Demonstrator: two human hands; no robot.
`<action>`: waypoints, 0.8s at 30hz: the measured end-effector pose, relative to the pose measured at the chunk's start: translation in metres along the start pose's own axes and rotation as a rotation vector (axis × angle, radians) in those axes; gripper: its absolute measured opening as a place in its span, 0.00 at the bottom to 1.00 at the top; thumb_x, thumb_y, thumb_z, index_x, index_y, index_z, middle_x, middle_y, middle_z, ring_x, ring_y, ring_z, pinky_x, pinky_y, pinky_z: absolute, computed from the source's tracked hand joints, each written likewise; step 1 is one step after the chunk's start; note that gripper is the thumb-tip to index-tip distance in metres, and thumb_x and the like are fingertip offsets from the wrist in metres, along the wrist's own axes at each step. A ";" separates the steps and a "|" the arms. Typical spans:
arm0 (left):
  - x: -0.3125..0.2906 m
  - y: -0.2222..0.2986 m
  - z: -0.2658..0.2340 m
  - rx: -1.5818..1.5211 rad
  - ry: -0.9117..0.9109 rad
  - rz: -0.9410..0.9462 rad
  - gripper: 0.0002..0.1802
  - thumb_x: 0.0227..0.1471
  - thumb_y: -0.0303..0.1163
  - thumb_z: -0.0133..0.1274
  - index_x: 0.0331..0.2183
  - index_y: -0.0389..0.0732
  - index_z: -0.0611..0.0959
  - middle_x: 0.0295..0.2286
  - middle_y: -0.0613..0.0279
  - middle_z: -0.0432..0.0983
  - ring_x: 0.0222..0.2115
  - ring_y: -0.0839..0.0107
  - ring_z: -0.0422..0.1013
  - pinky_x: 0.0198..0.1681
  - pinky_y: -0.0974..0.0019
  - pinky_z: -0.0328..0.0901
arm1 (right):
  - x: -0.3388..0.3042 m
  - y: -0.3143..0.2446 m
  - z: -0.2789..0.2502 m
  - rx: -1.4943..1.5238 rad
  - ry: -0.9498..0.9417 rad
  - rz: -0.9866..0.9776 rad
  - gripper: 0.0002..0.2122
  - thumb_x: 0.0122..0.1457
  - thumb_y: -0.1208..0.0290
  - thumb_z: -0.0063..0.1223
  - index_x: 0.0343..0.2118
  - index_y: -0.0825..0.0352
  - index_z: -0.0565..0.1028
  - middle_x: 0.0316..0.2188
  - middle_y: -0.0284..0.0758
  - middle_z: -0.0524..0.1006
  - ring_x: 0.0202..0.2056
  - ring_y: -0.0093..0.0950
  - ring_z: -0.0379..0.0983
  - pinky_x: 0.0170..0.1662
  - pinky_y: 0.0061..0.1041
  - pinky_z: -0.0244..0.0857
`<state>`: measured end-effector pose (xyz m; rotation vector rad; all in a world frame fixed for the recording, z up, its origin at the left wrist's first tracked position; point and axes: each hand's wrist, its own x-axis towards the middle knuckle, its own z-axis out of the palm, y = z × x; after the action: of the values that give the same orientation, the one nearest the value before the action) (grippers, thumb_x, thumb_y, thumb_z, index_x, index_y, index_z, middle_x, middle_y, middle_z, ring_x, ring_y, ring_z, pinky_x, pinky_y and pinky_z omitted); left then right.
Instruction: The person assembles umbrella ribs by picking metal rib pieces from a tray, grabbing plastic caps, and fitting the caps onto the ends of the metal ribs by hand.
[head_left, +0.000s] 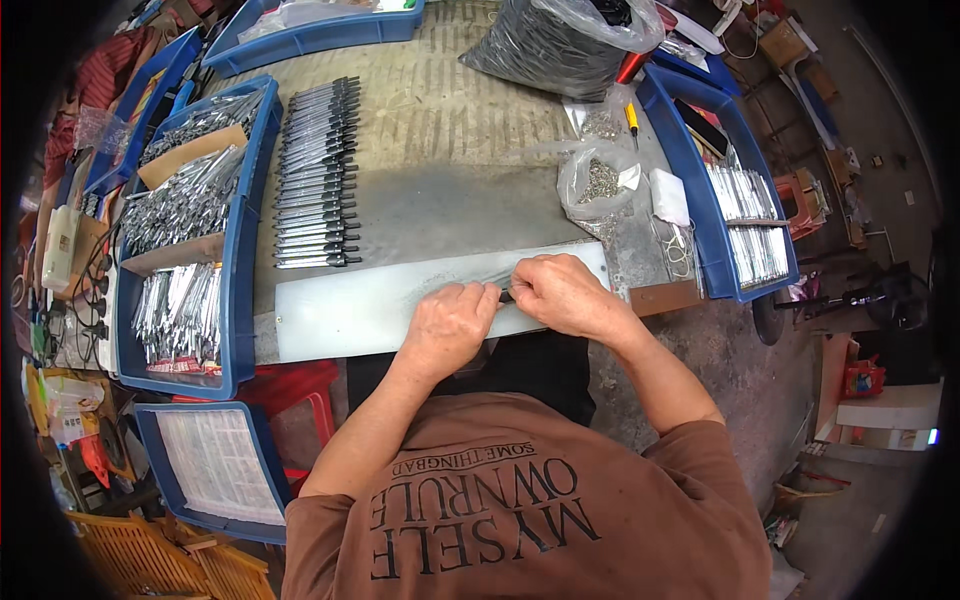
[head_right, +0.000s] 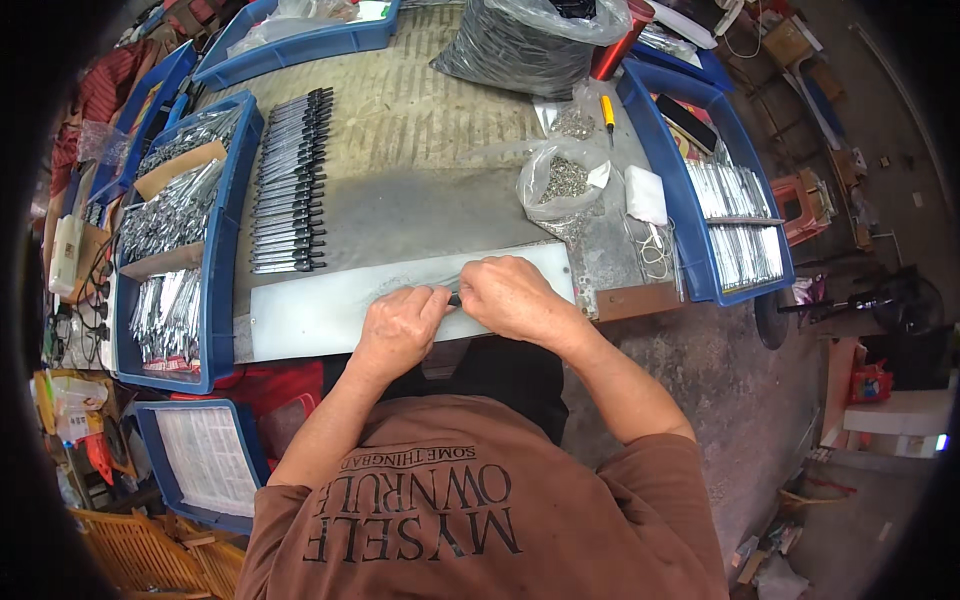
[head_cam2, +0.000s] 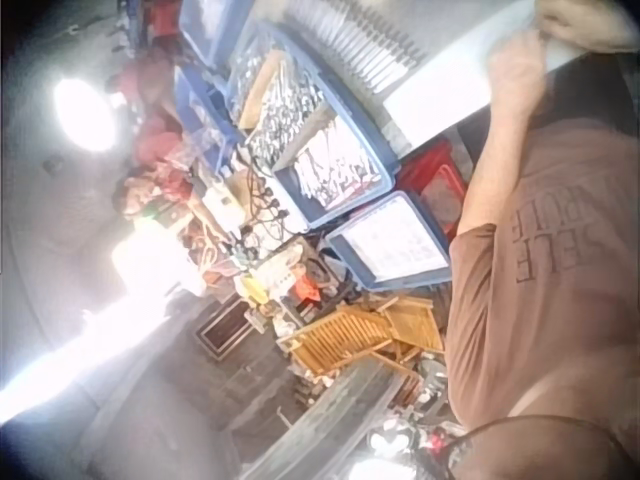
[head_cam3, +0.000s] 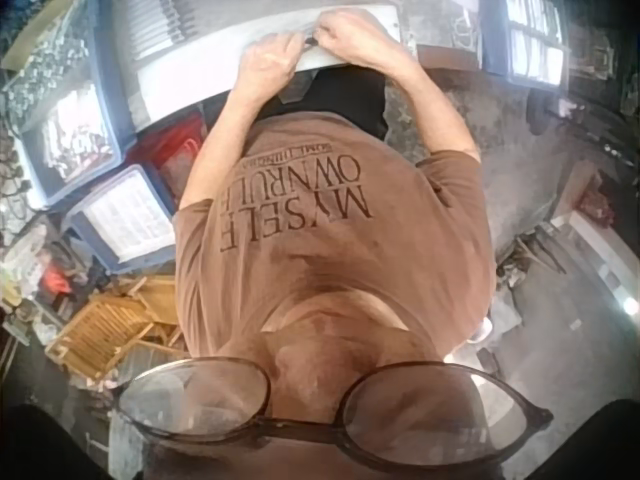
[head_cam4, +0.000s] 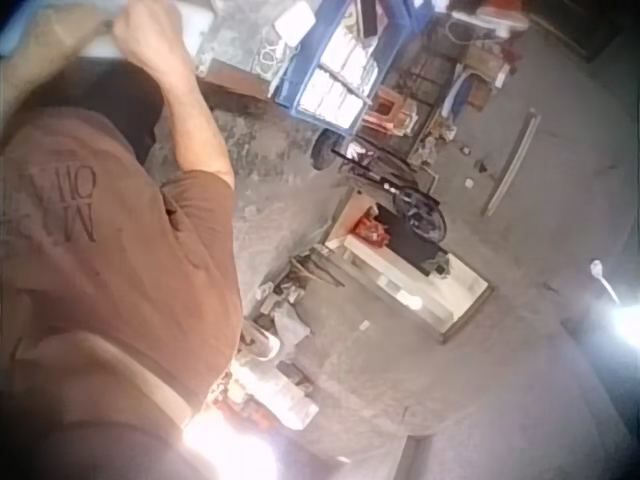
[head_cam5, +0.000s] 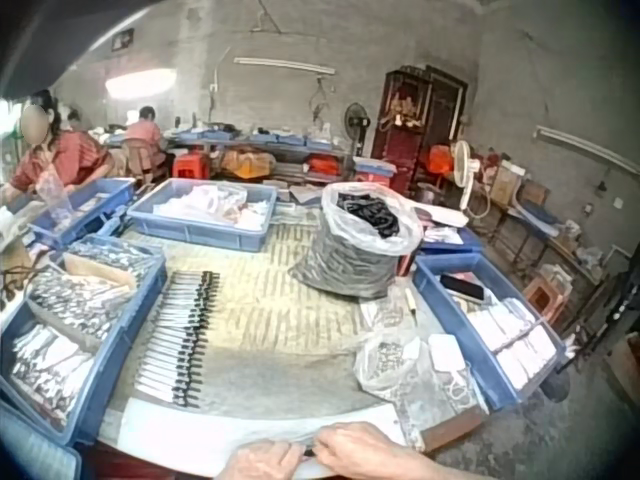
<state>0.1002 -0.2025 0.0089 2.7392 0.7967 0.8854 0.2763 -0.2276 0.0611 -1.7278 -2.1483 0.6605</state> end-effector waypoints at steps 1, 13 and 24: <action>0.000 0.000 0.000 0.000 0.001 0.000 0.10 0.41 0.31 0.54 0.28 0.38 0.73 0.17 0.63 0.66 0.18 0.67 0.67 0.20 0.65 0.64 | 0.000 -0.001 0.000 0.000 0.000 0.000 0.08 0.48 0.72 0.48 0.19 0.72 0.69 0.18 0.47 0.71 0.25 0.46 0.69 0.29 0.38 0.62; 0.000 0.000 -0.001 0.007 -0.027 -0.006 0.09 0.42 0.30 0.54 0.28 0.38 0.73 0.17 0.63 0.67 0.18 0.67 0.68 0.19 0.65 0.64 | -0.005 0.001 0.003 0.095 0.080 -0.014 0.09 0.48 0.70 0.53 0.23 0.71 0.70 0.19 0.44 0.71 0.25 0.41 0.70 0.27 0.34 0.62; 0.001 0.000 -0.001 -0.001 -0.012 0.006 0.09 0.41 0.30 0.54 0.28 0.38 0.73 0.17 0.62 0.66 0.17 0.66 0.68 0.20 0.65 0.64 | -0.002 0.002 0.001 0.128 0.082 -0.012 0.08 0.46 0.71 0.54 0.20 0.71 0.70 0.18 0.43 0.71 0.23 0.41 0.69 0.27 0.33 0.61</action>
<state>0.1002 -0.2016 0.0097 2.7446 0.7860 0.8692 0.2776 -0.2293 0.0589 -1.6458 -2.0145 0.6956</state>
